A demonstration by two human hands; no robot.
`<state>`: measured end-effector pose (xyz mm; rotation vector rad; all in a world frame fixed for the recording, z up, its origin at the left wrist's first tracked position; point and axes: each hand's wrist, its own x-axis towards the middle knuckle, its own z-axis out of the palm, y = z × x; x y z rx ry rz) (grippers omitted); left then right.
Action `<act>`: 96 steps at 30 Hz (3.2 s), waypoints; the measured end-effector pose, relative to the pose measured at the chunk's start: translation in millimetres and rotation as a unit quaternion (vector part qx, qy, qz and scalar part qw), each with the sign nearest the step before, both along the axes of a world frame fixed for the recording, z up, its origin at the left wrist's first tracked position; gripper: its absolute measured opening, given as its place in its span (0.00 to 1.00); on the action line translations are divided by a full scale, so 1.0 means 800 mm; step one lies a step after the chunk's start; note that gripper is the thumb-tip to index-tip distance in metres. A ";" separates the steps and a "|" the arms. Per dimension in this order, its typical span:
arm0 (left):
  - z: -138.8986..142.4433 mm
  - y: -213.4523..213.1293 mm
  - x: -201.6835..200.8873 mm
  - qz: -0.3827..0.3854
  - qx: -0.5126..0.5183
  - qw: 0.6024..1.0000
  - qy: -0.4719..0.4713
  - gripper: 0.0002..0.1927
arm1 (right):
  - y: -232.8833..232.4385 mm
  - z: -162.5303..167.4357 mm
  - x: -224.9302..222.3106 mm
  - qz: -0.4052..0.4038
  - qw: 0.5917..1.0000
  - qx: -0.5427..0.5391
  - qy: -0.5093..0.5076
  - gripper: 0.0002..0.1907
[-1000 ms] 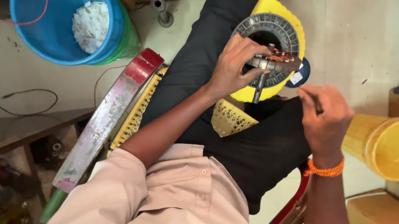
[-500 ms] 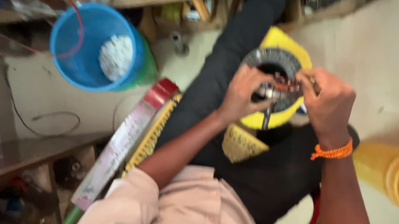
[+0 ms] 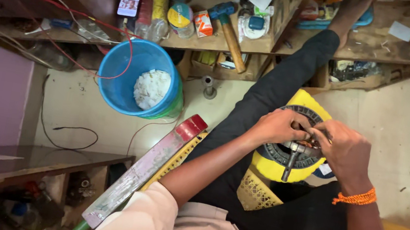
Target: The person sits cross-legged and winds copper wire by hand into the slots of a motor stator resting on their lap. They repeatedly insert and tuck the wire into successive slots, rotating the stator as needed to continue the winding process.
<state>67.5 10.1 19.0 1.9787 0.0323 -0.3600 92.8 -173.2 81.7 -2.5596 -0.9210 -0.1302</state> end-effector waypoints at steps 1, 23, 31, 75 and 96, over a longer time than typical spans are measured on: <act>-0.005 0.001 0.000 0.001 -0.029 0.999 -0.025 0.15 | 0.003 0.003 -0.002 0.002 1.000 0.010 0.008 0.07; -0.031 0.025 -0.005 -0.060 -0.172 0.968 -0.174 0.09 | -0.009 0.018 -0.121 -0.035 0.992 0.038 0.114 0.03; -0.016 0.018 -0.031 -0.003 -0.167 0.958 -0.232 0.15 | -0.031 -0.050 -0.147 -0.046 0.996 -0.070 0.029 0.05; 0.005 -0.018 -0.060 0.138 -0.053 0.968 -0.204 0.21 | -0.028 -0.051 0.020 -0.052 0.996 -0.078 0.008 0.09; -0.011 0.028 -0.013 -0.041 -0.227 0.963 -0.138 0.07 | 0.008 0.070 -0.077 -0.058 0.961 0.108 0.246 0.06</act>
